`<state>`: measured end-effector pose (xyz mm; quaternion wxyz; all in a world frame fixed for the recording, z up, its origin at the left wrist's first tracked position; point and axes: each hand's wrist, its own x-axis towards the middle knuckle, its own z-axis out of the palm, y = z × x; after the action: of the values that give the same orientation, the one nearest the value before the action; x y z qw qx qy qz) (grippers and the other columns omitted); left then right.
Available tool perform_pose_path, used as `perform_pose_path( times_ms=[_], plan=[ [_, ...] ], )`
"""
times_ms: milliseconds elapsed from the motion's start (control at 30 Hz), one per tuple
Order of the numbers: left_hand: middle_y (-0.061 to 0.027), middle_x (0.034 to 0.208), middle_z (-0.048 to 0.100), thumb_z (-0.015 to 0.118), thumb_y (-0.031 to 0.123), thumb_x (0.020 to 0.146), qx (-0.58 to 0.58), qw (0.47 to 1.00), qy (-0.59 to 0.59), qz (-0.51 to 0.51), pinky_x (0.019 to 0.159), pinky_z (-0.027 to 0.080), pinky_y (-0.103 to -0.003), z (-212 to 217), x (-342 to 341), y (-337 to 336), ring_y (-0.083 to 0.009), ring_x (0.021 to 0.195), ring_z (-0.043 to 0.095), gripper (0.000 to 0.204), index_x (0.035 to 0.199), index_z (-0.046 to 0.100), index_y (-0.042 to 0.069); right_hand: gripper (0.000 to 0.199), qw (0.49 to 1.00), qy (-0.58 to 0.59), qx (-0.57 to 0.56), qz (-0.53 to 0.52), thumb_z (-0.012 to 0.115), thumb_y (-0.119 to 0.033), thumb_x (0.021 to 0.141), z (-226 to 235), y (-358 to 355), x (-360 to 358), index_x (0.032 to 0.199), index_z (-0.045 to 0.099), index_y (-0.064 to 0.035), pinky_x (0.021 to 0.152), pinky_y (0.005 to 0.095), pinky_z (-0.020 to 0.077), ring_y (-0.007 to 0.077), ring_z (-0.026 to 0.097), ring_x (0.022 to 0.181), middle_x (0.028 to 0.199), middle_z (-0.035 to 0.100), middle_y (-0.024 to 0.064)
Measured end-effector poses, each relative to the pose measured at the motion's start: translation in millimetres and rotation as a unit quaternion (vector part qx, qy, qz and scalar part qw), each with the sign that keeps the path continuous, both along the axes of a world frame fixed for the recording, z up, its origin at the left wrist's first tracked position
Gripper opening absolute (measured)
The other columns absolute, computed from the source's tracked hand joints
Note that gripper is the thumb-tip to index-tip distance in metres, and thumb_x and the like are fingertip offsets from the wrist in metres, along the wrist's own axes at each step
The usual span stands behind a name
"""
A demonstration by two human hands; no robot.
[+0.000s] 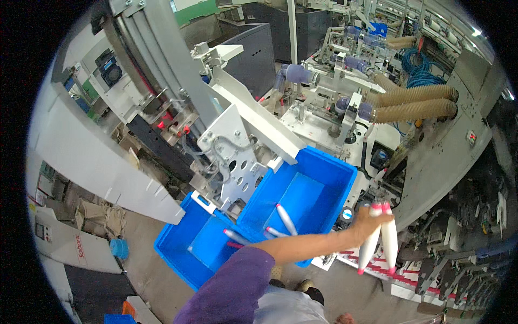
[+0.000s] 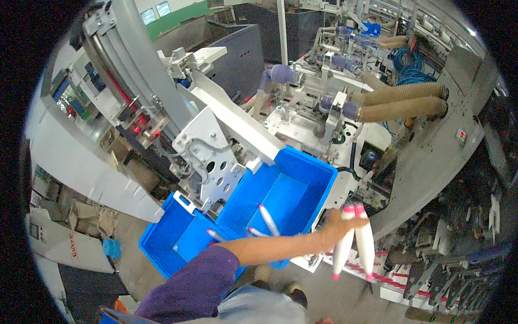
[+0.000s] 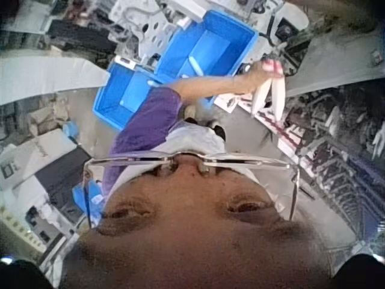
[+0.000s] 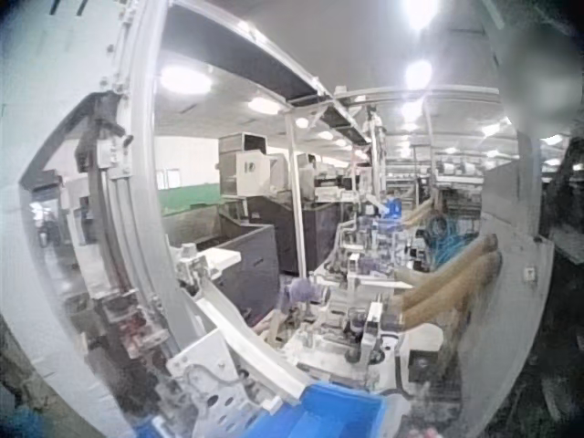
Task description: The person walks between rows of textile machines, removes empty cardboard tubes, and installs new white spools onto the machines. They then collect finished white spools with pink ends from a collection area and place them into blue bins.
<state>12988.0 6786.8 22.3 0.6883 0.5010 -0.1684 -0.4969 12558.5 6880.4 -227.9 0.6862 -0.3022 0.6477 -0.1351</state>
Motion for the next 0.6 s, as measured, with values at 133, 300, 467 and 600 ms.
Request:
perform_pose_path(
  times_ms=[133,300,467,600],
  plan=[
    [-0.0116,0.085,0.066,0.074,0.027,0.070,0.030,0.995,-0.041,-0.089,0.070,0.048,-0.033,-53,-37,-27,-0.0199,0.076,0.061,0.032,0.089,0.065,0.004,0.030,0.960,0.054,-0.060,0.268,0.060,-0.028,0.084,-23,-22,37,0.106,0.061,-0.0077,0.076,0.0303,0.0465,0.0185,0.056,0.088,0.100,0.062,0.0064],
    [-0.0101,0.088,0.065,0.078,0.019,0.067,0.171,0.985,-0.003,0.013,0.070,0.049,-0.035,-23,20,-75,-0.0198,0.078,0.061,0.033,0.094,0.064,0.005,0.037,0.947,-0.026,-0.116,0.299,0.058,-0.035,0.086,-31,-105,65,0.109,0.061,-0.0066,0.070,0.0299,0.0485,0.0170,0.059,0.082,0.093,0.065,0.0051],
    [-0.0171,0.103,0.056,0.074,0.032,0.072,-0.027,0.855,-0.232,0.463,0.081,0.047,-0.041,195,254,-40,-0.0268,0.096,0.056,0.058,0.113,0.046,0.002,0.032,0.949,0.012,-0.106,0.295,0.059,-0.033,0.087,-26,-161,88,0.105,0.060,-0.0069,0.068,0.0301,0.0479,0.0157,0.058,0.079,0.091,0.063,0.0039],
    [-0.0243,0.133,0.034,0.080,0.051,0.059,-0.164,0.653,-0.216,0.707,0.097,0.041,-0.044,318,429,52,-0.0332,0.121,0.041,0.117,0.139,0.011,0.002,0.028,0.955,0.026,-0.090,0.283,0.059,-0.031,0.087,-25,-173,109,0.102,0.059,-0.0072,0.067,0.0302,0.0474,0.0147,0.057,0.077,0.088,0.062,0.0030]
  ],
)
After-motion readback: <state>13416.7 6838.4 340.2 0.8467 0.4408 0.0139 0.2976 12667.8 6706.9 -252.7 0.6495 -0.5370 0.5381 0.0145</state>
